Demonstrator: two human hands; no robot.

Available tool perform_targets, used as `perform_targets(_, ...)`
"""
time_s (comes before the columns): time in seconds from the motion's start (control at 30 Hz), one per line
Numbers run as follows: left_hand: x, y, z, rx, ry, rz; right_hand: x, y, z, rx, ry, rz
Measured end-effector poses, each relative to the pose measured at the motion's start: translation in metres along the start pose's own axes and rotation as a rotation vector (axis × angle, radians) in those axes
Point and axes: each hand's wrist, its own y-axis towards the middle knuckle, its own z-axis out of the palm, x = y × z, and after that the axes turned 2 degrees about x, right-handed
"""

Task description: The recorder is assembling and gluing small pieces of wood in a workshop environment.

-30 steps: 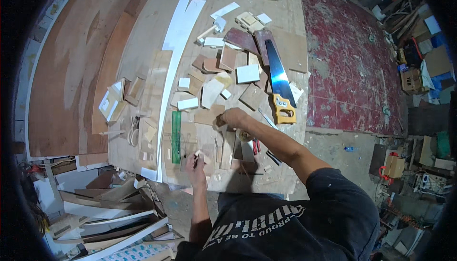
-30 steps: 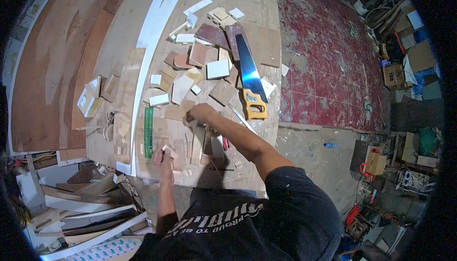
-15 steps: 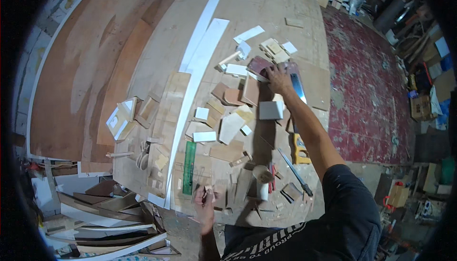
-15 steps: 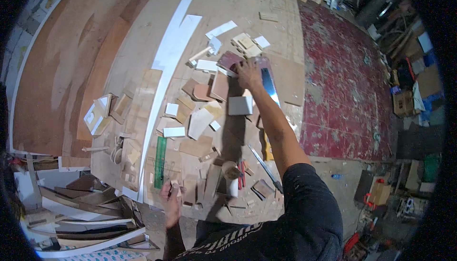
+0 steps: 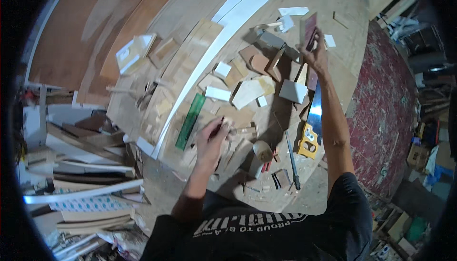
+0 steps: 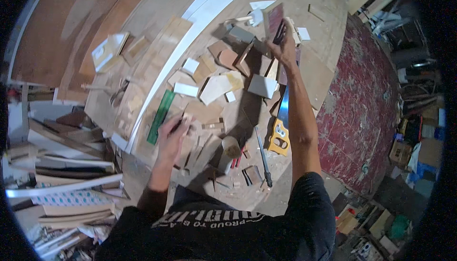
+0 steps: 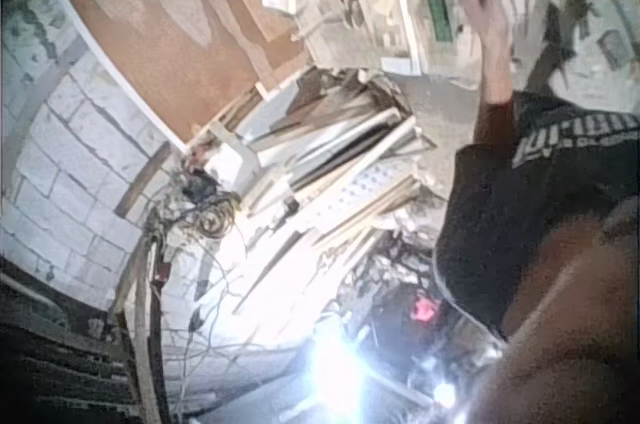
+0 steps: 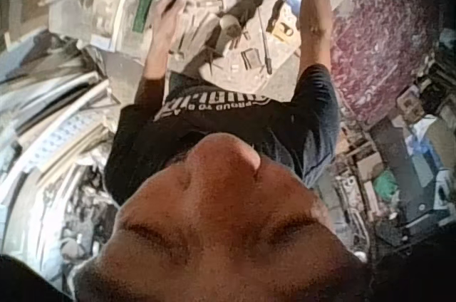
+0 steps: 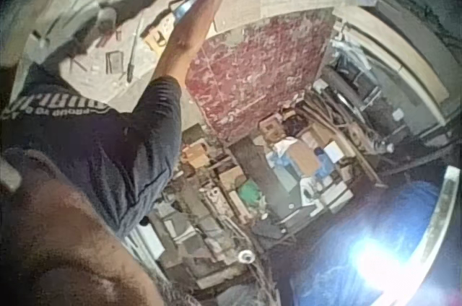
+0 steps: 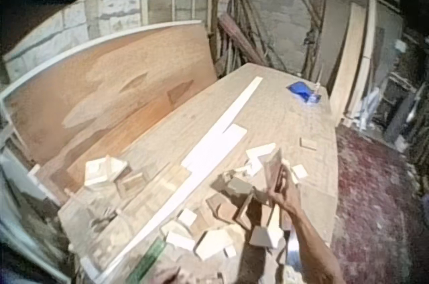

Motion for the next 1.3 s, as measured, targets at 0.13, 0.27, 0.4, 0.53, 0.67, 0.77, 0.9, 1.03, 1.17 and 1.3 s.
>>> perform_targets(0.13, -0.017, 0.008, 0.016, 0.032, -0.004, 0.017, 0.098, -0.06, 0.001, -0.083, 0.06, -0.173)
perform_targets(0.27, -0.017, 0.0, 0.038, 0.119, -0.001, -0.008, 0.178, -0.177, -0.016, 0.142, -0.186, -0.323)
perform_targets(0.4, -0.036, -0.034, 0.056, 0.089, 0.26, 0.053, 0.248, -0.261, -0.025, 0.177, -0.436, -0.208)
perform_targets(0.53, -0.022, -0.046, 0.056, 0.249, 0.195, 0.147, 0.276, -0.309, -0.037, -0.103, -0.306, -0.315)
perform_targets(0.67, -0.032, -0.068, 0.069, 0.261, 0.382, 0.326, 0.278, -0.342, -0.032, 0.018, -0.56, -0.073)
perform_targets(0.77, -0.046, -0.083, 0.059, 0.38, 0.217, 0.273, 0.301, -0.36, -0.029, -0.187, -0.382, -0.227)
perform_targets(0.9, -0.042, -0.093, 0.055, 0.367, 0.261, 0.423, 0.31, -0.373, -0.023, -0.147, -0.556, -0.199)
perform_targets(1.03, -0.053, -0.101, 0.056, 0.376, 0.258, 0.356, 0.311, -0.382, -0.024, -0.215, -0.478, -0.199)
perform_targets(1.17, -0.049, -0.111, 0.053, 0.413, 0.261, 0.356, 0.319, -0.39, -0.023, -0.213, -0.557, -0.257)
perform_targets(1.3, -0.043, -0.112, 0.054, 0.4, 0.247, 0.404, 0.32, -0.398, -0.026, -0.184, -0.553, -0.173)
